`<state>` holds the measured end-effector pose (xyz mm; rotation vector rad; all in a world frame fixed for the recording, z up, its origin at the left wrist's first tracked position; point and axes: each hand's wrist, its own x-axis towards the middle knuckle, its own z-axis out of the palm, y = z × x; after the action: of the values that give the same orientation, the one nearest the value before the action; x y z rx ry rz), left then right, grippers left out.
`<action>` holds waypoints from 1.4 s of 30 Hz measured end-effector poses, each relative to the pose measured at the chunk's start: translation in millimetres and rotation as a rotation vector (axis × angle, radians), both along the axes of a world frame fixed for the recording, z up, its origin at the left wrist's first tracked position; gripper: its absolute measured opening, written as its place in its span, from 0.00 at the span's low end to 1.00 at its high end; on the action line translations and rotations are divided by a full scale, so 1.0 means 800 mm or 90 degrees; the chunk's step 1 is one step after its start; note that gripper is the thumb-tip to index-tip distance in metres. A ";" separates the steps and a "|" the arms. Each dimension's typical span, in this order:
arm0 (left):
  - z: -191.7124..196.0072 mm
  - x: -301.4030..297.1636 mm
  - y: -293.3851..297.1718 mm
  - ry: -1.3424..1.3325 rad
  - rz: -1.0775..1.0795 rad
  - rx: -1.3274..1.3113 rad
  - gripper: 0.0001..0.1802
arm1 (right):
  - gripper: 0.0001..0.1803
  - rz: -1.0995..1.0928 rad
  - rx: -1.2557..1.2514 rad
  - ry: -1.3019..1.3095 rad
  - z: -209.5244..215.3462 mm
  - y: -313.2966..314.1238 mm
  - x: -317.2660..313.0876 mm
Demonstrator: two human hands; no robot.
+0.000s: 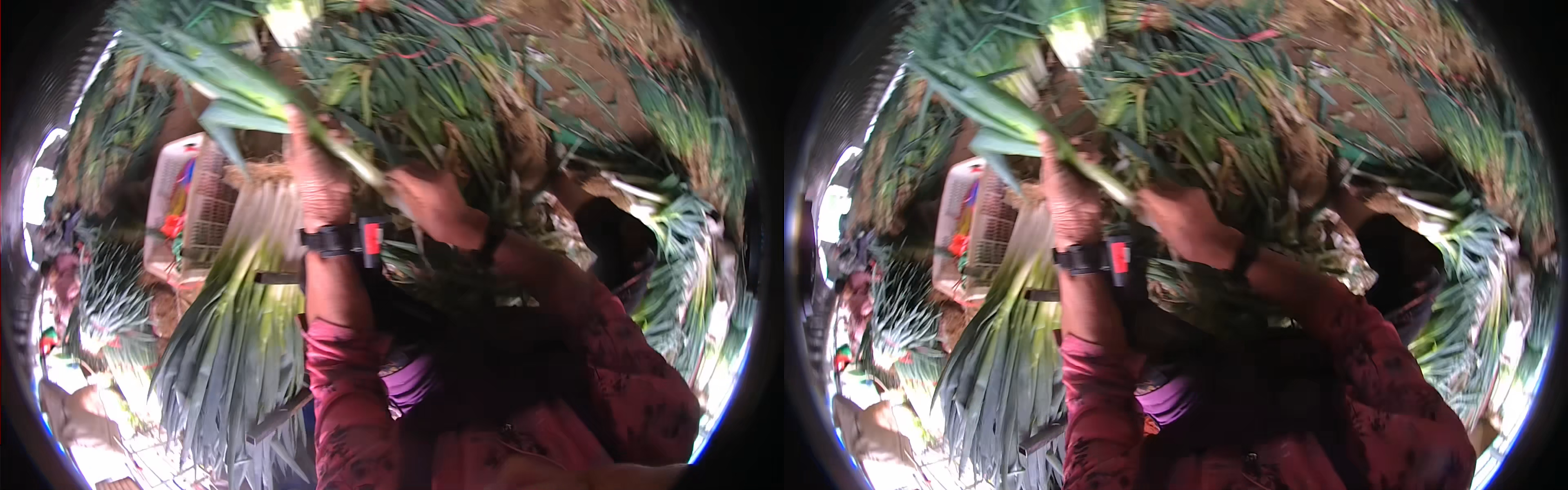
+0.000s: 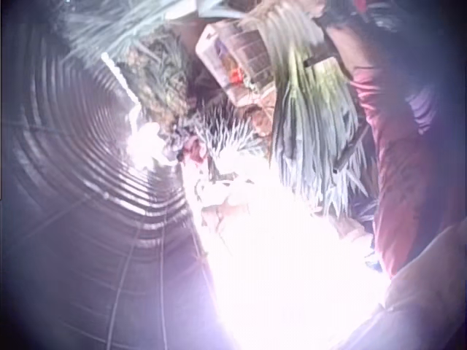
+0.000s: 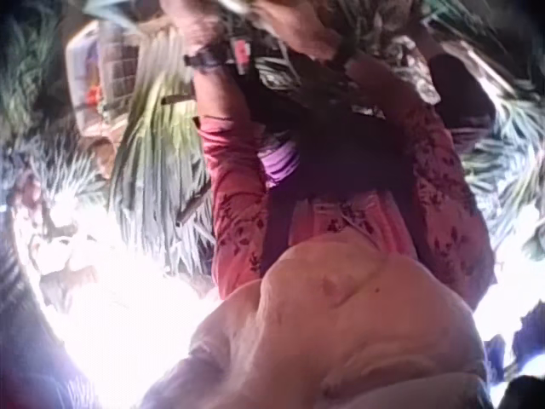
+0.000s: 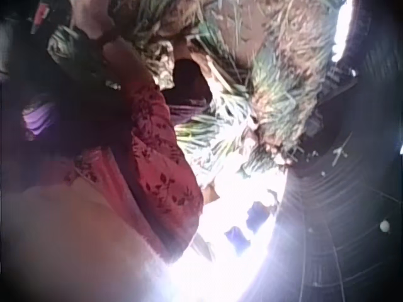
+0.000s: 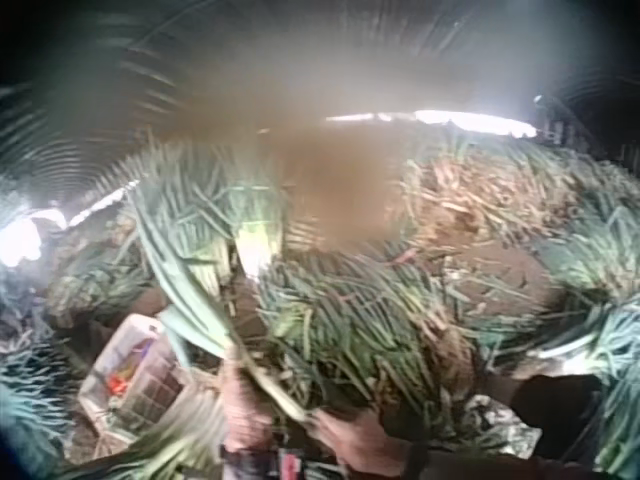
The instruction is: The person peels the outer layers from individual leeks by hand, places them into a bundle, and trims the roots of the bundle using a blade.
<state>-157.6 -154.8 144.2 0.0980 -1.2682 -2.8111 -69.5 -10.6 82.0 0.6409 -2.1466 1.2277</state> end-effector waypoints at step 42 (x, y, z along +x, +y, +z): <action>-0.010 -0.016 0.032 0.089 -0.055 0.175 0.14 | 0.19 -0.032 -0.024 -0.247 -0.012 0.056 0.020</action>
<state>-170.1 -129.3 136.0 -0.1425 -0.8735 -2.9882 -53.7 34.1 72.6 0.3499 -2.4272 1.4558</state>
